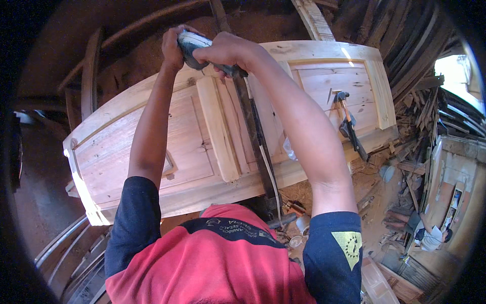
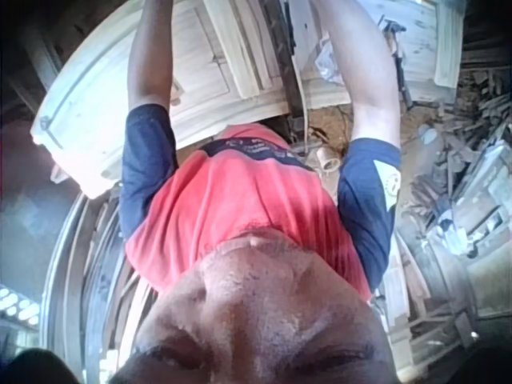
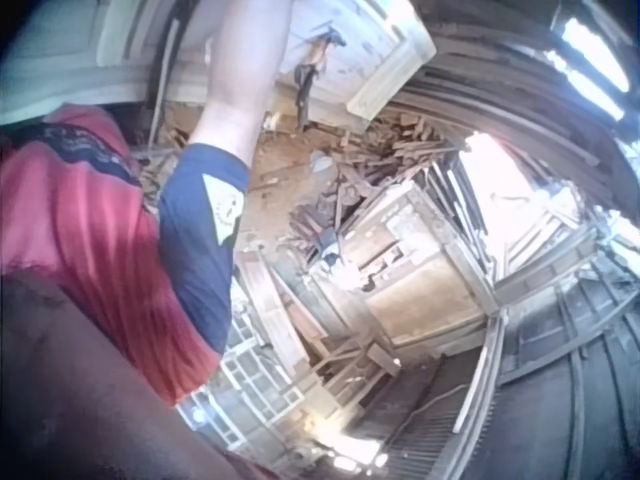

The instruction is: The person constructs a wooden door by hammering pieces together, using a bar clamp to align the frame, and using a power drill on the surface.

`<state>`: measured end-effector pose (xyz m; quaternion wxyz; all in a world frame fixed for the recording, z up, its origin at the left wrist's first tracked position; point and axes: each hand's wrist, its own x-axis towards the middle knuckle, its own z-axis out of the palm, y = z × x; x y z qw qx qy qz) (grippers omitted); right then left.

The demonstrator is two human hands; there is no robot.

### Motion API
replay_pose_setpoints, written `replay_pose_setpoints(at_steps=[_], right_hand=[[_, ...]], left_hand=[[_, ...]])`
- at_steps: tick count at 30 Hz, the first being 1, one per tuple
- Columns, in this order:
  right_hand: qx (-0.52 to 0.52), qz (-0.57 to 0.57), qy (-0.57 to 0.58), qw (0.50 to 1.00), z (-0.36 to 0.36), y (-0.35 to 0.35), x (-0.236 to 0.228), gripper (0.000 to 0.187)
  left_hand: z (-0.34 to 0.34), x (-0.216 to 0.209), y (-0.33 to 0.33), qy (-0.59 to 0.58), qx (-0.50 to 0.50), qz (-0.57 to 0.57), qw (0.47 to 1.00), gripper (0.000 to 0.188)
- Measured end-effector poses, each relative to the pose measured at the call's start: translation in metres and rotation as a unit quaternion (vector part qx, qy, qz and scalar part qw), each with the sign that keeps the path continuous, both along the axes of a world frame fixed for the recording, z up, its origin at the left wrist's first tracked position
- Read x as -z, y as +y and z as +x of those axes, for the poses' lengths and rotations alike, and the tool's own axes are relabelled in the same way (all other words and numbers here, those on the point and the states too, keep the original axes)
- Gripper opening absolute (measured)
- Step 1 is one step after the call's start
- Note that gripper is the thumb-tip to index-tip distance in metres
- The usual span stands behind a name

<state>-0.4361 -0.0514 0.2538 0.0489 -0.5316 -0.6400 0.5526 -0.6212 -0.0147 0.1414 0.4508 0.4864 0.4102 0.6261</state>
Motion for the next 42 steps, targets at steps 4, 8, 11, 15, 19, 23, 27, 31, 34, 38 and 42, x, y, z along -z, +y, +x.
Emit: replay_pose_setpoints(at_steps=[4,8,11,15,19,23,27,31,34,38,42], right_hand=[[-0.005,-0.015,-0.010,1.000,-0.006,0.002,-0.001,0.039],[-0.012,-0.027,0.003,1.000,-0.004,0.008,0.000,0.039],[-0.002,-0.018,0.012,1.000,-0.002,0.009,0.000,0.039],[-0.011,-0.016,-0.006,1.000,-0.004,0.009,0.005,0.039],[-0.033,-0.012,-0.006,0.999,-0.005,0.012,0.011,0.039],[-0.040,-0.013,-0.014,0.999,-0.006,0.014,0.017,0.038],[-0.045,-0.019,-0.014,0.999,-0.003,0.017,0.025,0.038],[-0.037,-0.034,0.001,0.999,-0.004,0.016,0.029,0.040],[-0.033,-0.048,0.006,0.998,-0.006,0.015,0.047,0.040],[-0.032,-0.061,0.005,0.998,-0.001,0.023,0.068,0.039],[-0.037,-0.052,0.013,0.998,-0.003,0.023,0.065,0.039]], left_hand=[[-0.008,0.010,0.014,-0.007,0.021,-0.016,1.000,0.046],[-0.007,0.010,0.018,-0.005,0.035,-0.029,0.999,0.048],[-0.006,0.008,0.018,0.033,0.033,-0.005,0.999,0.049],[-0.006,0.020,0.017,-0.023,0.039,-0.039,0.998,0.049],[-0.010,0.031,0.018,-0.024,0.028,-0.049,0.998,0.049],[-0.012,0.038,0.019,-0.036,0.022,-0.052,0.998,0.049],[-0.008,0.041,0.015,-0.030,0.023,-0.056,0.998,0.049],[-0.011,0.051,0.014,-0.041,0.018,-0.064,0.997,0.049],[-0.009,0.064,0.006,-0.072,0.035,-0.080,0.994,0.048],[-0.003,0.065,0.004,-0.052,0.043,-0.075,0.995,0.046],[-0.003,0.054,0.004,-0.022,0.043,-0.087,0.995,0.044]])
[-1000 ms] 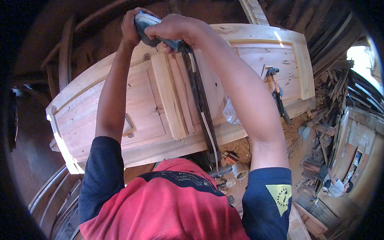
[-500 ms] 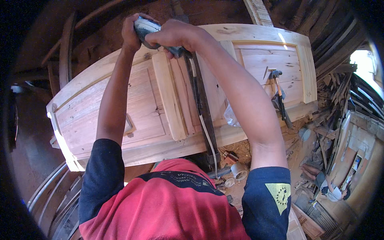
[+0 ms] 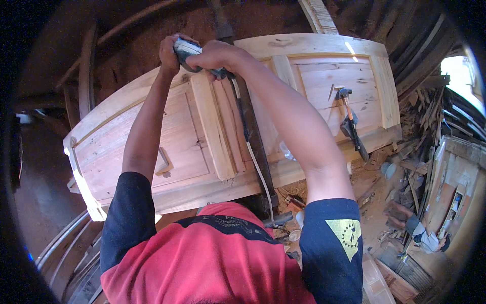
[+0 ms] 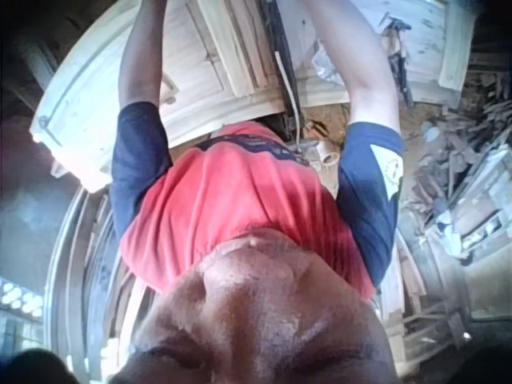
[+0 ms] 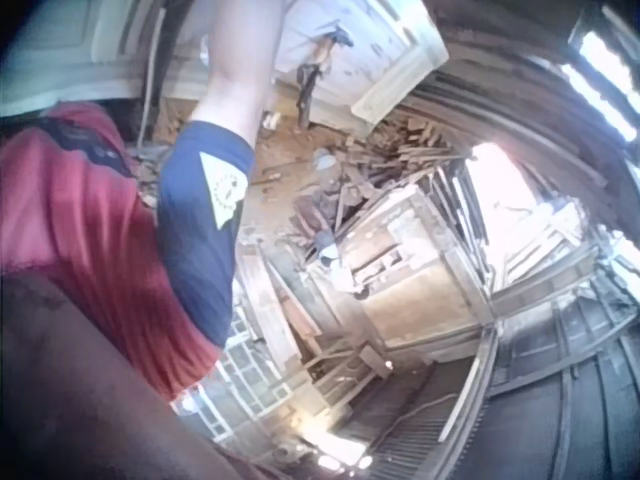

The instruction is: The person constructs a wooden door by hammering pieces together, using a bar clamp to align the frame, and using a power drill on the surface.

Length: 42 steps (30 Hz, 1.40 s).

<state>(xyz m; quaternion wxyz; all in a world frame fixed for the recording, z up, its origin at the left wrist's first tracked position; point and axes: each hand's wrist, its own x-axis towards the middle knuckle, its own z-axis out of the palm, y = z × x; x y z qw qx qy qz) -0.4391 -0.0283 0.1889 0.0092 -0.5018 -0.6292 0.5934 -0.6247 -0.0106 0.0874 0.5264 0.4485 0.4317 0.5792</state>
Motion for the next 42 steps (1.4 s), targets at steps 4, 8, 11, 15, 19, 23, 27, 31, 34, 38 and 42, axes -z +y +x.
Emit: replay_pose_setpoints(at_steps=[4,8,11,15,19,23,27,31,34,38,42], right_hand=[[0.020,-0.001,0.003,1.000,0.009,-0.002,-0.030,0.040],[0.011,0.067,0.035,0.997,0.016,-0.017,-0.097,0.036],[0.051,0.130,0.058,0.989,0.060,-0.017,-0.118,0.037],[0.067,0.139,-0.096,0.983,0.110,-0.026,-0.173,0.036],[0.164,0.157,-0.100,0.969,0.186,-0.005,-0.111,0.035],[0.212,0.145,-0.066,0.964,0.219,0.007,-0.082,0.037],[0.219,0.127,-0.038,0.967,0.235,0.013,-0.066,0.038],[0.218,0.136,-0.056,0.965,0.239,0.017,-0.059,0.038],[0.208,0.128,-0.064,0.968,0.239,0.020,-0.061,0.037],[0.212,0.116,-0.061,0.969,0.242,0.021,-0.060,0.037],[0.232,0.052,-0.053,0.970,0.245,0.034,-0.067,0.031]], left_hand=[[0.011,-0.038,-0.004,0.142,-0.070,0.048,0.986,0.045],[-0.005,-0.058,0.026,-0.017,-0.118,-0.002,0.993,0.042],[0.052,-0.107,0.028,-0.094,-0.071,0.035,0.992,0.038],[0.135,-0.113,0.048,-0.062,-0.056,0.138,0.987,0.040],[0.221,-0.081,0.084,-0.020,0.033,0.165,0.986,0.045],[0.261,-0.049,0.108,0.024,-0.017,0.201,0.979,0.044],[0.273,-0.042,0.119,-0.035,0.100,0.131,0.986,0.042],[0.277,-0.036,0.124,-0.020,0.080,0.108,0.991,0.043],[0.273,-0.034,0.129,-0.012,0.088,0.103,0.991,0.044],[0.278,-0.034,0.125,0.027,0.047,0.125,0.991,0.045],[0.286,-0.035,0.128,0.048,0.001,0.072,0.996,0.044]])
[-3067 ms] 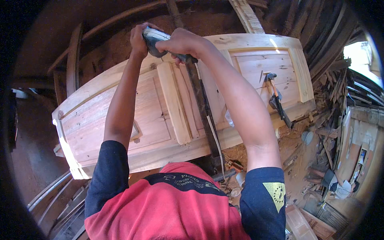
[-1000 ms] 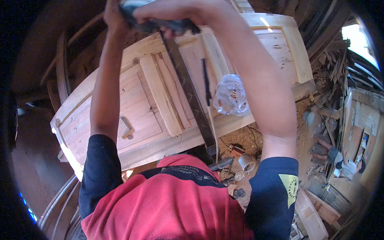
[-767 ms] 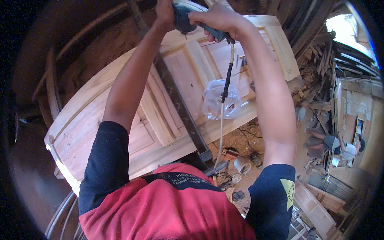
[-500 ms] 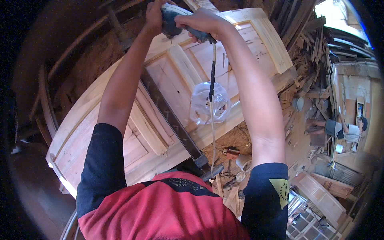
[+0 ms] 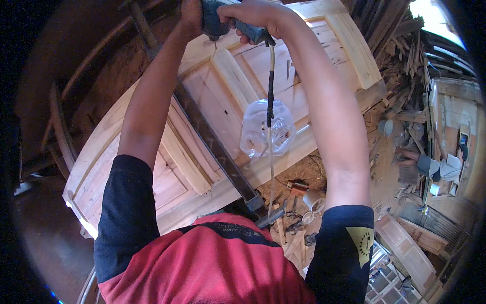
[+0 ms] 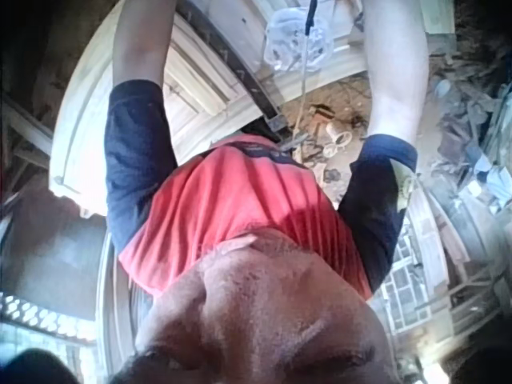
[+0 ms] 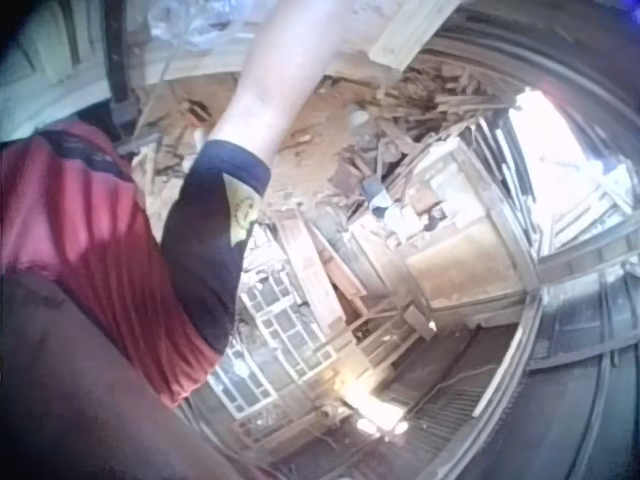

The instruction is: The person constructs a wooden door by hammering pieces together, using a bar clamp to align the frame, and using a power drill on the surface.

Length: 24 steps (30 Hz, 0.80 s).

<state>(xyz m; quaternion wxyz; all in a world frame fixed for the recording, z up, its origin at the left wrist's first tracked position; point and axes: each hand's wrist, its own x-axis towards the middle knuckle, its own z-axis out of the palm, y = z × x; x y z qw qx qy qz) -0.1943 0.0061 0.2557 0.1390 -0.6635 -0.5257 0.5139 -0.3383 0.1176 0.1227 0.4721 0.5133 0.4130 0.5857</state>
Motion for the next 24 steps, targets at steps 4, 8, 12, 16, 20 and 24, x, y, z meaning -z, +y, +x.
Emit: replay_pose_setpoints(at_steps=[4,8,12,16,20,24], right_hand=[[-0.016,-0.013,0.031,0.999,0.008,0.004,0.006,0.030],[-0.005,-0.020,0.038,0.999,0.007,0.007,0.009,0.030],[0.005,-0.035,0.031,0.999,0.010,0.007,0.013,0.030],[0.000,-0.036,0.040,0.999,0.011,0.007,0.016,0.030],[-0.021,-0.032,0.042,0.998,0.014,0.008,0.021,0.030],[-0.034,0.031,-0.038,0.998,0.013,0.001,0.035,0.037]], left_hand=[[-0.002,0.001,0.002,0.041,0.030,0.057,0.997,0.044],[-0.005,0.002,0.006,0.044,0.063,0.106,0.991,0.045],[0.000,0.005,0.002,0.007,0.087,0.038,0.996,0.045],[-0.001,0.010,0.002,-0.005,0.090,0.033,0.995,0.047],[0.000,0.014,-0.004,0.024,0.050,0.034,0.998,0.048],[-0.004,0.022,-0.004,0.077,0.046,0.092,0.992,0.048]])
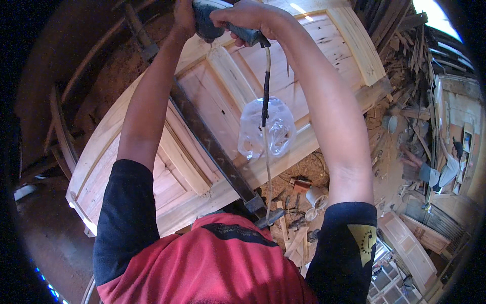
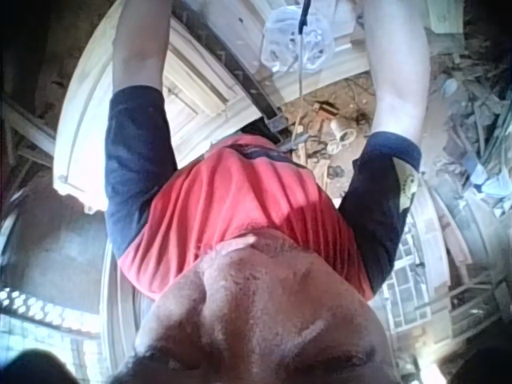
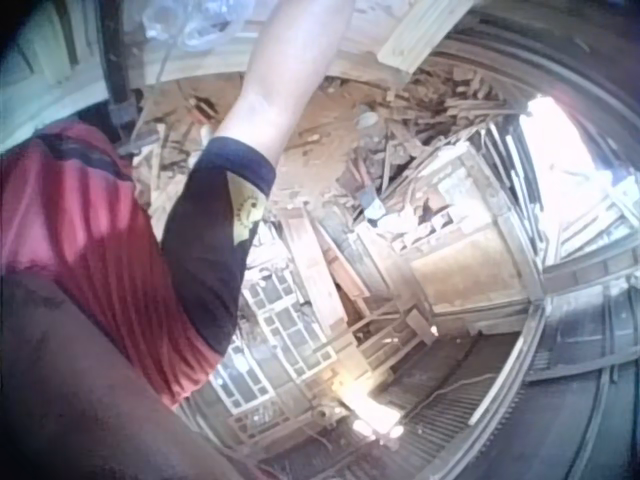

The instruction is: The person constructs a wooden door by hammering pieces together, using a bar clamp to align the frame, and using a power drill on the surface.

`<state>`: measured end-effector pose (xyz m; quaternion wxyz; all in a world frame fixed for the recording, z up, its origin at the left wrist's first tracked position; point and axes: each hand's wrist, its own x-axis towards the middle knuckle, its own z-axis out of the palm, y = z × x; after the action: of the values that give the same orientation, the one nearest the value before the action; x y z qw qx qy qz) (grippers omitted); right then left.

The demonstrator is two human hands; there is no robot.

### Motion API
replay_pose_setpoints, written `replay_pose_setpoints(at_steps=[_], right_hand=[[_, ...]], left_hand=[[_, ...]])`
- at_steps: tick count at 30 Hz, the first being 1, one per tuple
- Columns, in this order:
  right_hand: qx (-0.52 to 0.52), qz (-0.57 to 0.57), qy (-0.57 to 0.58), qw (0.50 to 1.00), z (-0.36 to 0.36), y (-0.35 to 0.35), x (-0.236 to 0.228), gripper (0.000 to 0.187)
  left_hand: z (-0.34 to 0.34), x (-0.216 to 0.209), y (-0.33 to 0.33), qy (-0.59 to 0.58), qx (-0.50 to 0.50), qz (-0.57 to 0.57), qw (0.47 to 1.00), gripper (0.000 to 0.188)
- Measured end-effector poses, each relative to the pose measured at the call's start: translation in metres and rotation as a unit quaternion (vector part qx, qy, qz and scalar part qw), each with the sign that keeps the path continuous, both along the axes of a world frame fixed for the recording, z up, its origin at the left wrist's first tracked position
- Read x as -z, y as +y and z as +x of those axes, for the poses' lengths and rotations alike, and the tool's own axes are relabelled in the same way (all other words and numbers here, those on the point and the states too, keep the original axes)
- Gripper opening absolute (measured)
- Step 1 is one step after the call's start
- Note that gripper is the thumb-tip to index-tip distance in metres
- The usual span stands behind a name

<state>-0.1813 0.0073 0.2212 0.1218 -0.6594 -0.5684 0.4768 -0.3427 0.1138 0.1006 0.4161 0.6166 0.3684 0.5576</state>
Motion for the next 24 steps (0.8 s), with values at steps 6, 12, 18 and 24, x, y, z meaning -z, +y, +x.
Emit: replay_pose_setpoints(at_steps=[6,12,18,24], right_hand=[[-0.011,-0.013,0.039,0.999,0.001,0.002,0.003,0.039],[-0.001,-0.037,0.054,0.998,-0.001,0.000,0.033,0.043],[0.013,-0.057,0.095,0.994,0.002,0.002,0.021,0.039],[-0.017,0.032,0.153,0.988,0.012,-0.024,-0.048,0.049]], left_hand=[[-0.003,0.009,0.003,0.046,-0.007,0.101,0.994,0.042],[0.003,0.032,-0.004,-0.122,0.104,-0.132,0.978,0.044],[0.005,0.014,-0.003,-0.085,0.078,-0.100,0.988,0.042],[0.005,-0.056,-0.001,-0.153,0.068,-0.227,0.959,0.032]])
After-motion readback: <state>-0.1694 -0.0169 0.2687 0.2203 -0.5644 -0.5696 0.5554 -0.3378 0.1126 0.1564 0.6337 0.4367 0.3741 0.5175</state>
